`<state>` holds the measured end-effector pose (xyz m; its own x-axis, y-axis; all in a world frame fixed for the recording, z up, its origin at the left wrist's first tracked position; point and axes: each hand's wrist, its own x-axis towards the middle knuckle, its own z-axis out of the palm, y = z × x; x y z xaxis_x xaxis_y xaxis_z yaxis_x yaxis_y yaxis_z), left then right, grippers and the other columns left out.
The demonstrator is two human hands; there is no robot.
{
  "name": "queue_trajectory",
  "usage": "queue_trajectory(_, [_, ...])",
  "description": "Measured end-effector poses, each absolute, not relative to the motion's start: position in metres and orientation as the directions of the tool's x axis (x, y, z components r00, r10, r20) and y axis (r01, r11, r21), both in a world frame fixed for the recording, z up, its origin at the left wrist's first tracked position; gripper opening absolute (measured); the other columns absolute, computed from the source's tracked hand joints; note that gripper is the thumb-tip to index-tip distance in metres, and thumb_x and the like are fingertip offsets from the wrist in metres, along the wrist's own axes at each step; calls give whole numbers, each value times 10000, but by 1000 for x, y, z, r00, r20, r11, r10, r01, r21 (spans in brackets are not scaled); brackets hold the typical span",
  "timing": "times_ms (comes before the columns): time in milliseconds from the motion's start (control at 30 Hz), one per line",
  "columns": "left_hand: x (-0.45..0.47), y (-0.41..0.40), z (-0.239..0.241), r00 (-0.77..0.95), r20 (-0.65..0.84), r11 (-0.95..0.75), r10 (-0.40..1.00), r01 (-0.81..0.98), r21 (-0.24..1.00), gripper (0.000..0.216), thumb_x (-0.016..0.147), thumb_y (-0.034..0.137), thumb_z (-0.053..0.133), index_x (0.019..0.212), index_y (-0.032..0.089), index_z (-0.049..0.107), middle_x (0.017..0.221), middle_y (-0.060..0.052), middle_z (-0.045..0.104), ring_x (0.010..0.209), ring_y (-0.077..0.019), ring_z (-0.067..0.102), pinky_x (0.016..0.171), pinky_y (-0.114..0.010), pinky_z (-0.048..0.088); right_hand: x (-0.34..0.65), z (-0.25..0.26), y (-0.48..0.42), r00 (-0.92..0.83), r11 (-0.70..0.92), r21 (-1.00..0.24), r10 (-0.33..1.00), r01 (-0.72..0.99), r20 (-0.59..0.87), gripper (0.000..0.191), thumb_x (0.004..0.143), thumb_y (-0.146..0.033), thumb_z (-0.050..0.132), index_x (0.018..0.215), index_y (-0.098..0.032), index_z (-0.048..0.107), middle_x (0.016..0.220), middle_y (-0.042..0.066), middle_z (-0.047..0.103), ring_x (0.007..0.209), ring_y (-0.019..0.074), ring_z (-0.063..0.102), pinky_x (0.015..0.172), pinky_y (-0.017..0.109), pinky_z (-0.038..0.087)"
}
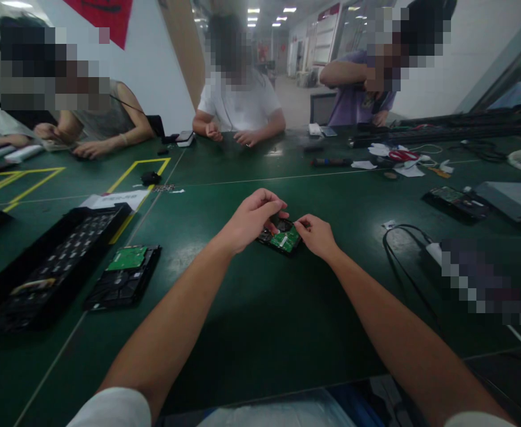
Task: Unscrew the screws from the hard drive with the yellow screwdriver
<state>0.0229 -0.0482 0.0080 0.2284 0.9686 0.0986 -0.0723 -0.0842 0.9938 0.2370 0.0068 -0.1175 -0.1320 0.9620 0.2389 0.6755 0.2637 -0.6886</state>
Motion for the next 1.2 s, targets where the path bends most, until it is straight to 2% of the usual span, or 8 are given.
queue_trajectory(233, [15, -43, 8, 242, 176, -201, 954, 82, 976, 196, 922, 327, 610, 897, 171, 725, 951, -52, 668, 814, -146, 607, 635, -235, 492, 238, -119, 6, -134, 262, -704, 963, 660, 232, 205, 953, -389, 608, 949, -221, 725, 905, 45, 742, 766, 186, 643, 701, 306, 466])
queue_trajectory(333, [15, -44, 8, 293, 171, -193, 941, 50, 980, 220, 924, 341, 610, 982, 172, 739, 934, -62, 680, 833, -162, 621, 629, -241, 492, 238, -118, 6, -127, 261, -698, 963, 667, 239, 196, 945, -387, 618, 935, -221, 722, 910, 43, 743, 772, 186, 646, 712, 309, 471])
queue_trajectory(433, [18, -46, 7, 303, 125, -120, 945, -34, 992, 214, 922, 328, 620, 1055, 173, 684, 936, -76, 710, 829, -173, 646, 612, -245, 492, 237, -118, 6, -127, 259, -702, 963, 663, 236, 195, 944, -392, 622, 934, -223, 720, 917, 43, 744, 782, 189, 650, 718, 312, 477])
queue_trajectory(567, [21, -47, 7, 243, 85, -57, 966, -123, 991, 165, 918, 327, 626, 1000, 186, 607, 936, -87, 726, 870, -199, 682, 609, -254, 505, 237, -117, 5, -125, 257, -706, 964, 660, 233, 199, 945, -394, 620, 924, -224, 720, 913, 47, 742, 794, 195, 654, 715, 315, 482])
queue_trajectory(833, [14, -44, 10, 183, 157, -170, 971, 60, 984, 180, 890, 314, 615, 904, 174, 727, 981, -71, 680, 865, -175, 622, 613, -239, 502, 238, -118, 6, -132, 264, -703, 963, 661, 237, 203, 949, -389, 608, 950, -222, 725, 929, 54, 745, 814, 200, 658, 723, 319, 488])
queue_trajectory(1000, [17, -45, 9, 243, 136, -124, 960, -65, 990, 157, 912, 281, 585, 987, 175, 674, 903, -71, 692, 861, -185, 646, 607, -240, 510, 238, -121, 8, -128, 258, -712, 964, 653, 232, 195, 945, -383, 610, 934, -224, 721, 917, 50, 744, 805, 198, 655, 718, 312, 483])
queue_trajectory(1200, [19, -46, 7, 305, 161, -117, 939, -156, 981, 146, 938, 289, 596, 936, 161, 666, 943, -72, 670, 906, -177, 648, 740, -291, 587, 238, -119, 7, -133, 263, -701, 963, 663, 235, 195, 947, -385, 614, 934, -223, 722, 920, 46, 746, 801, 197, 656, 721, 314, 479])
